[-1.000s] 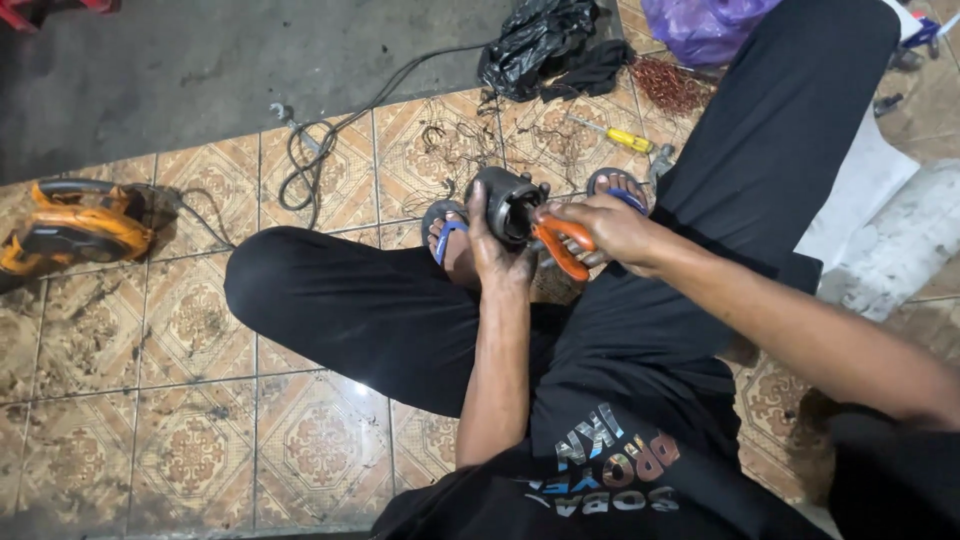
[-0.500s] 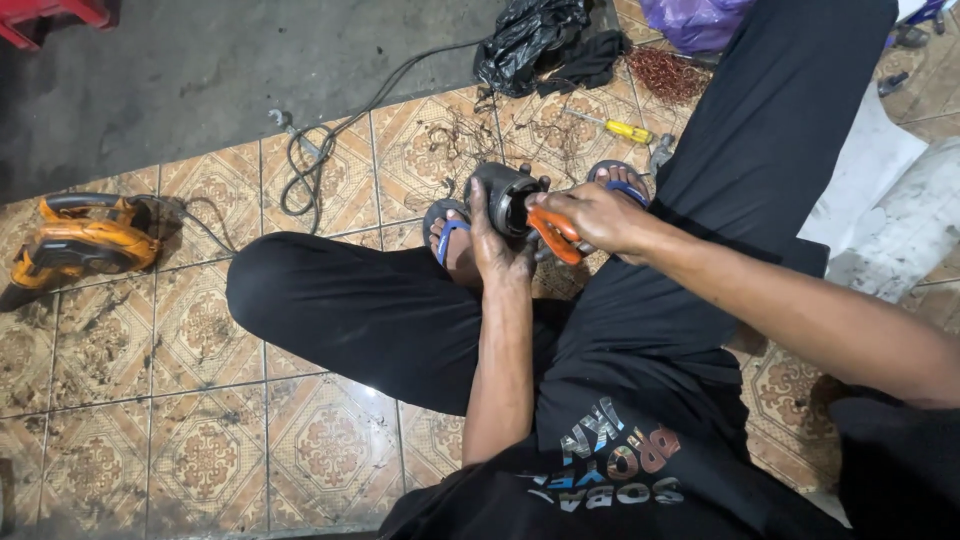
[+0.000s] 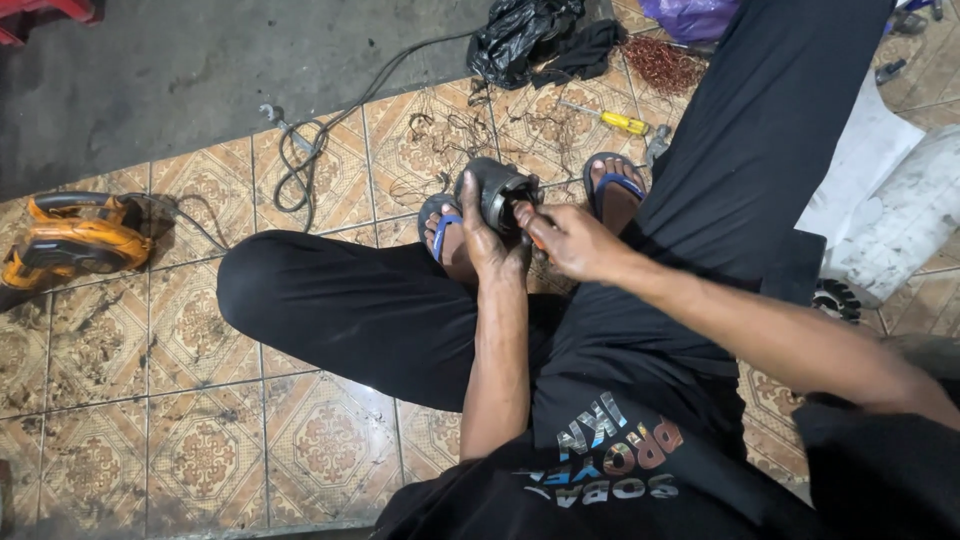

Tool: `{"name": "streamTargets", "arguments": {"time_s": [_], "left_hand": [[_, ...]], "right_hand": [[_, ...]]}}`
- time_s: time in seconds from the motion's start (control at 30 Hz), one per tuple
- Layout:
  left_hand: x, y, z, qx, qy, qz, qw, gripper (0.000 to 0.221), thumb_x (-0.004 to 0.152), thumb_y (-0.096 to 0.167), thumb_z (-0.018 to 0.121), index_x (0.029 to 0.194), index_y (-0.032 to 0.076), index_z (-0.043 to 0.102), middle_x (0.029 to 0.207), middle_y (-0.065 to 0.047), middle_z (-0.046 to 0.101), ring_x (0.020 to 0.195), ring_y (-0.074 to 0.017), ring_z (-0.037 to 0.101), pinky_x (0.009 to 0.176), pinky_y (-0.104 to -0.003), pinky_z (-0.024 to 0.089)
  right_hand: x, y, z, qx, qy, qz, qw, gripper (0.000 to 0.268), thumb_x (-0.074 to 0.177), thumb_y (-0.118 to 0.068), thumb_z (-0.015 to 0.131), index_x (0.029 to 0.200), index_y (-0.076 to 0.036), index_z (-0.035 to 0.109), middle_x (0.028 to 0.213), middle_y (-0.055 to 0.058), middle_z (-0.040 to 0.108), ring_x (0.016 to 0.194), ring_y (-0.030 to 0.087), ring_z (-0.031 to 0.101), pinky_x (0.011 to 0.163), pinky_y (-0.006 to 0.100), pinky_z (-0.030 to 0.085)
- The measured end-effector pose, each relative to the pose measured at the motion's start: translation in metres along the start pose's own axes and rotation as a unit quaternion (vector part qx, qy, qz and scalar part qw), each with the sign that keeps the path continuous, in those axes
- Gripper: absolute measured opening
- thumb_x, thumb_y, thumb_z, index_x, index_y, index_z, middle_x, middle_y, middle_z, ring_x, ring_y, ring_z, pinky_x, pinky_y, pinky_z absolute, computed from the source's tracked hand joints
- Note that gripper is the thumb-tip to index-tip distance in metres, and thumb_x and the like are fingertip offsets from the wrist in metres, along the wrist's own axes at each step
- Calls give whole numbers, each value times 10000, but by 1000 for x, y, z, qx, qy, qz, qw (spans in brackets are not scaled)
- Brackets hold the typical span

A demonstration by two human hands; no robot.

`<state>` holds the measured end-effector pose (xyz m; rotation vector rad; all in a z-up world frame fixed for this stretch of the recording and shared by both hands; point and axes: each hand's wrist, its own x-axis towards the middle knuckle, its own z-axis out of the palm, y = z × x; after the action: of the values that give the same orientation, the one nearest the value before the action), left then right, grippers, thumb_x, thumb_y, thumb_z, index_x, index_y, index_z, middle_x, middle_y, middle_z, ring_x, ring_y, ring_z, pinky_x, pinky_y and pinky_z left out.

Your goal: Removing copper windings from an electric motor stator using pliers and a screwdriver while sitting on the floor.

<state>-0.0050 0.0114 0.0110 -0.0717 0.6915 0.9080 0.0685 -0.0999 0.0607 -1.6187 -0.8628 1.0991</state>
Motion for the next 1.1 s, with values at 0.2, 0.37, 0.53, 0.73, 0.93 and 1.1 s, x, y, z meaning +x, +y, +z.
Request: {"name": "streamTargets", "arguments": {"time_s": [0.2,0.37,0.53,0.73,0.93,1.1], "left_hand": [[2,2,2,16,5,21,1000,643,740,412,941,1104,-56,691,1027,-267,729,961,-392,725,925,-552,578],[21,7,1,67,41,50,996,638,770,512,860,1125,7,699,1115,-244,718,1061,-389,696,964,-579,548],[7,1,6,52,46,17,997,610,757,495,872,1080,6,704,1072,-261,717,1012,-412,703,916,-602,559],[0,13,7,47,45,-13,998,610,696,511,889,999,25,677,982,-255,714,937,-428,704,845,-650,568],[-20,9,18,2,27,-31,999,484,723,419,889,940,50,662,881,-214,711,820,-385,717,751,-619,610],[-25,10,14,46,25,-19,998,644,730,449,890,1109,9,612,1004,-236,700,942,-374,703,856,-597,574]], "right_hand": [[-12,0,9,-198,55,-129,970,279,1016,-277,585,835,-72,640,666,151,701,758,364,728,593,482,534],[-48,-17,10,-305,15,-210,929,253,916,-243,629,950,7,609,865,267,625,888,493,666,718,565,538],[-52,-17,13,-237,48,-213,946,298,1001,-260,618,804,-38,595,772,204,613,809,408,683,681,428,542],[-85,-39,-11,-97,-21,-159,982,300,1021,-203,621,793,-9,631,862,182,676,911,309,684,803,404,539],[-89,-27,-41,-378,64,-191,904,194,912,-208,701,875,-17,692,1104,201,705,1047,421,683,855,487,552],[-82,-41,-41,-488,107,-195,844,217,852,-270,730,882,-55,722,1141,132,699,1040,364,696,840,456,570]]}}
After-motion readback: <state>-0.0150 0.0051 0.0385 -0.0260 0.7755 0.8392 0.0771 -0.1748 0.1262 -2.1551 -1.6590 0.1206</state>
